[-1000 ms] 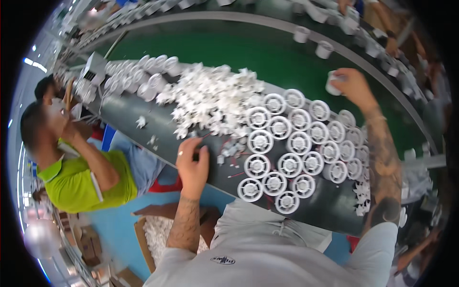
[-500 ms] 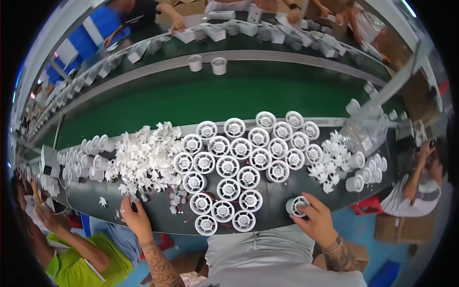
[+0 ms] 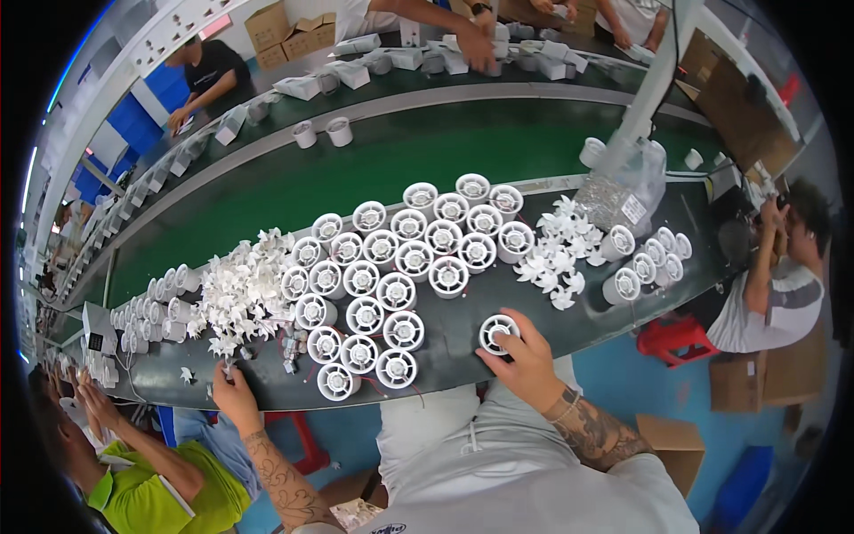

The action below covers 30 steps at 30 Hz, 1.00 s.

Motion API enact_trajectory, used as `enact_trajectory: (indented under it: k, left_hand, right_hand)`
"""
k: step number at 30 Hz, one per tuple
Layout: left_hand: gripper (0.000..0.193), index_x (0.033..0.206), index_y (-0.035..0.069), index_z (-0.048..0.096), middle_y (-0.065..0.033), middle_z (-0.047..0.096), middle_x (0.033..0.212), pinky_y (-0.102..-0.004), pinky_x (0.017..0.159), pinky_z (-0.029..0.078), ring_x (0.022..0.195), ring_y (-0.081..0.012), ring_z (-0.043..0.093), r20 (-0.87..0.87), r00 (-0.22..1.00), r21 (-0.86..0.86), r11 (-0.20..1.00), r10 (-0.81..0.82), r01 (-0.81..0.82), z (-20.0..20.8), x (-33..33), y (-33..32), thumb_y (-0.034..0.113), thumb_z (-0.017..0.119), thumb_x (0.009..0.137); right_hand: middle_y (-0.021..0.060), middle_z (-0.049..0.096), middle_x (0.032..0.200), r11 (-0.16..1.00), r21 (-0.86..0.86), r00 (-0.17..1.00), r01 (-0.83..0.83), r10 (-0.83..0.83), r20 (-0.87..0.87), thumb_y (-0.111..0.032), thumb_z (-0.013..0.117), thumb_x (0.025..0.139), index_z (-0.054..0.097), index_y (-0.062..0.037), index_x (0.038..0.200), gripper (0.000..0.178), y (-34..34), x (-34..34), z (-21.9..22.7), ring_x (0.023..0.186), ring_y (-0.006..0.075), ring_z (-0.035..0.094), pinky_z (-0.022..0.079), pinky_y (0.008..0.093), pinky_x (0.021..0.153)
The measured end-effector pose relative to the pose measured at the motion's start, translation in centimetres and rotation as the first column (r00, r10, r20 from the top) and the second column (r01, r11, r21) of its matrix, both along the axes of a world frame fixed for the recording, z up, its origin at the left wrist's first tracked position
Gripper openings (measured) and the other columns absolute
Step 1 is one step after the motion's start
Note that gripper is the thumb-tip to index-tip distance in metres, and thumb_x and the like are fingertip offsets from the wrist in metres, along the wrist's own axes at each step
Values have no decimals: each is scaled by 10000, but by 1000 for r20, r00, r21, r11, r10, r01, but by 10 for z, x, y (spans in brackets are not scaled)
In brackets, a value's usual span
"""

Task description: Assembling small white plastic components on a factory production line.

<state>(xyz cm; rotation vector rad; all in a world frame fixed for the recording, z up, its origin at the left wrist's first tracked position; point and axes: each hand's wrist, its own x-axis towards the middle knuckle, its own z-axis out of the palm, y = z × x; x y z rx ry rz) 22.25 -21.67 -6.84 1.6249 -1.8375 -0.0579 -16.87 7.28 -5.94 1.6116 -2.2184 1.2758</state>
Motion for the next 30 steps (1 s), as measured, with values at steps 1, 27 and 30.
enact_trajectory:
  k: [1,27,30]
  left_hand:
    - [244,1091,-31,619,-162,661,814,-343,623,481,673,-225,619,62,998,48,998,34,-37,5,-2,4,117,629,896]
    - [209,873,17,710,-114,604,1127,-341,876,470,1019,-222,566,-786,209,37,293,-582,955,105,-225,180,-46,730,675]
    - [230,909,36,714,-100,600,1168,-389,880,465,1034,-282,557,-433,181,-63,230,-883,971,109,-237,189,-19,734,686]
  right_hand:
    - [177,597,1168,1000,-16,999,7,-8,-34,-182,838,685,650,-62,907,314,2,0,-2,856,318,642,539,370,699]
    - [107,616,1109,892,-433,-157,127,449,880,-180,600,951,528,-59,945,141,17,20,59,940,154,609,515,324,816]
    - [94,621,1068,877,-469,-246,102,479,843,-251,544,984,541,-51,1023,204,19,29,74,928,168,615,516,339,788]
